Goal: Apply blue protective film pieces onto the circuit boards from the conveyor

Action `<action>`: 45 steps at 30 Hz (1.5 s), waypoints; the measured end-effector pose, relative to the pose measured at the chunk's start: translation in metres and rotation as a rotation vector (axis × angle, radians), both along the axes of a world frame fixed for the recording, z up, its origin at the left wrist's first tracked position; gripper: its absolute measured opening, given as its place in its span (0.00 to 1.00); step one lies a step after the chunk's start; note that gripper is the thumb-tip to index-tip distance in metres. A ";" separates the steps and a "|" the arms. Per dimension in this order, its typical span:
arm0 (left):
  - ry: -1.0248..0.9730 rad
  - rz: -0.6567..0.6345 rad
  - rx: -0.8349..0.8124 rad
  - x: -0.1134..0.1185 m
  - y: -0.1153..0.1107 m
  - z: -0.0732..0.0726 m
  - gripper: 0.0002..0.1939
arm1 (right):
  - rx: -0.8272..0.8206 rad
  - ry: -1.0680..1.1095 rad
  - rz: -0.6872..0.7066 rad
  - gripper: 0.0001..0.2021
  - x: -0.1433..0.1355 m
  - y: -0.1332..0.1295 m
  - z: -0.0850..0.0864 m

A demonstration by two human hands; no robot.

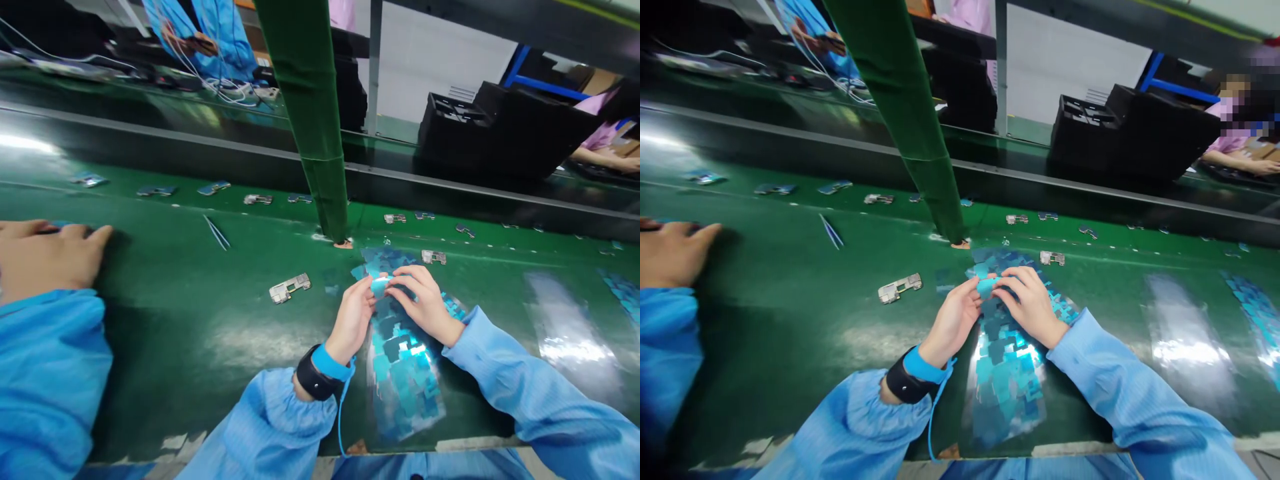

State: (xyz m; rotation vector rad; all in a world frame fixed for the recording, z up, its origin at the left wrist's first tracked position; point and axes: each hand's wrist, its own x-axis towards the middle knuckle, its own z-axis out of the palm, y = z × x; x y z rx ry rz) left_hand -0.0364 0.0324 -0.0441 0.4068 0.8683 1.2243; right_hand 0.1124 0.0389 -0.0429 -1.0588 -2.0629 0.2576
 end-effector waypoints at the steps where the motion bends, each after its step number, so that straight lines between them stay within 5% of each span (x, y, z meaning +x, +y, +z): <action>1: -0.001 -0.009 -0.008 0.000 0.000 0.000 0.13 | 0.001 -0.007 -0.002 0.08 0.000 0.001 0.000; 20: 0.106 -0.077 -0.071 -0.001 0.002 -0.001 0.11 | 0.064 -0.021 0.071 0.08 0.004 0.005 -0.004; 27: 0.313 -0.141 0.023 -0.004 0.004 0.000 0.17 | -0.050 0.122 0.036 0.05 0.011 -0.001 0.042; 31: 0.591 -0.158 0.088 -0.006 0.002 -0.004 0.17 | -0.189 0.166 -0.154 0.07 0.034 0.054 0.058; 38: 0.995 -0.063 0.225 -0.012 0.000 -0.003 0.29 | -0.210 -0.012 -0.428 0.09 0.061 0.181 0.026; 45: 1.158 -0.081 0.230 -0.016 -0.001 -0.001 0.26 | -0.297 -0.158 -0.298 0.18 0.063 0.214 -0.012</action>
